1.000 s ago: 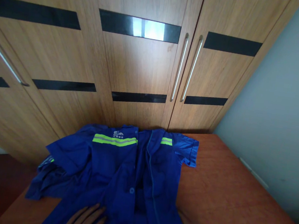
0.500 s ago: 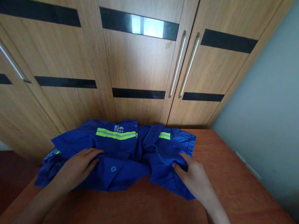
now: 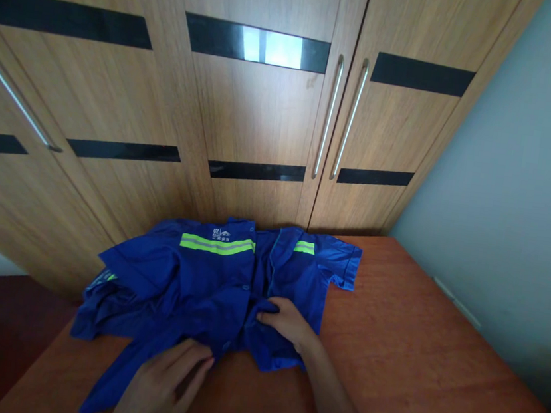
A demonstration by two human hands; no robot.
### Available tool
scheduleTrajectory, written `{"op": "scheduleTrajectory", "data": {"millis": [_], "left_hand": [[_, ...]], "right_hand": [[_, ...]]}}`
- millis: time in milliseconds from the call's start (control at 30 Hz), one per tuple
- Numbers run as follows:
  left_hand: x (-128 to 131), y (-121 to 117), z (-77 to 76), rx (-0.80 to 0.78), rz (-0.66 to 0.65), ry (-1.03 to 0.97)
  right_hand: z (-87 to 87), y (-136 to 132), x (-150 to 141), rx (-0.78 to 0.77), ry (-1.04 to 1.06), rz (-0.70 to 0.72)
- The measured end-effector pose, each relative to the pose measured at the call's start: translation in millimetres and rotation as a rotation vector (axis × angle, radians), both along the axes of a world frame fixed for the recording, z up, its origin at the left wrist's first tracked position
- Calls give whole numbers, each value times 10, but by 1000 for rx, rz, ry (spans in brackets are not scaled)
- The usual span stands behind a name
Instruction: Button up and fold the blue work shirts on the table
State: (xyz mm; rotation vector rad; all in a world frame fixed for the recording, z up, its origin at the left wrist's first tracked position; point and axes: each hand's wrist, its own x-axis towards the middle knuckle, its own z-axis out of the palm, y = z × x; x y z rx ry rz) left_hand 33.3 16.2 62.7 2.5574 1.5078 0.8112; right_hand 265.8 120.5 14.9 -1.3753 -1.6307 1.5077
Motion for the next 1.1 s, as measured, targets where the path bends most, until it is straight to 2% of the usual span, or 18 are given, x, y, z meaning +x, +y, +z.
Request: {"op": "scheduleTrajectory", "data": {"millis": [133,200,267,367,467,567,667,767,833,867,933,1033,1100], "left_hand": [[-66,-69,-430,44,182,45],[-59,9,-552,71,272,82],[-26,127,-592,52,322,101],[23,324,-540,-14,309,67],[12,489,-388,-132,225,-66],[-83,595,-133,-339,117,-209],[-232,641,196,-576,17,-356],[-313,639,502,-666,49,-577],[-262,630,620,-665,86,-710],[-203,631,639,-672,89,-755],[-40,658,584,-709,57,-806],[198,772,321,-699,5,-818],[283,870,122,-620,12,-781]], "right_hand": [[116,-204,129,-69,278,-124],[182,-322,173,-92,379,-141],[215,-417,208,-113,459,-129],[177,-481,244,-108,479,-157],[74,-463,245,-129,455,-257],[-1,-419,215,-150,479,-327],[9,-386,171,-128,487,-362],[100,-376,106,-82,415,-421],[194,-393,33,-22,354,-469],[244,-412,-16,11,335,-485],[333,-468,-125,59,338,-495],[370,-570,-265,53,453,-464],[301,-626,-299,4,551,-435]]}}
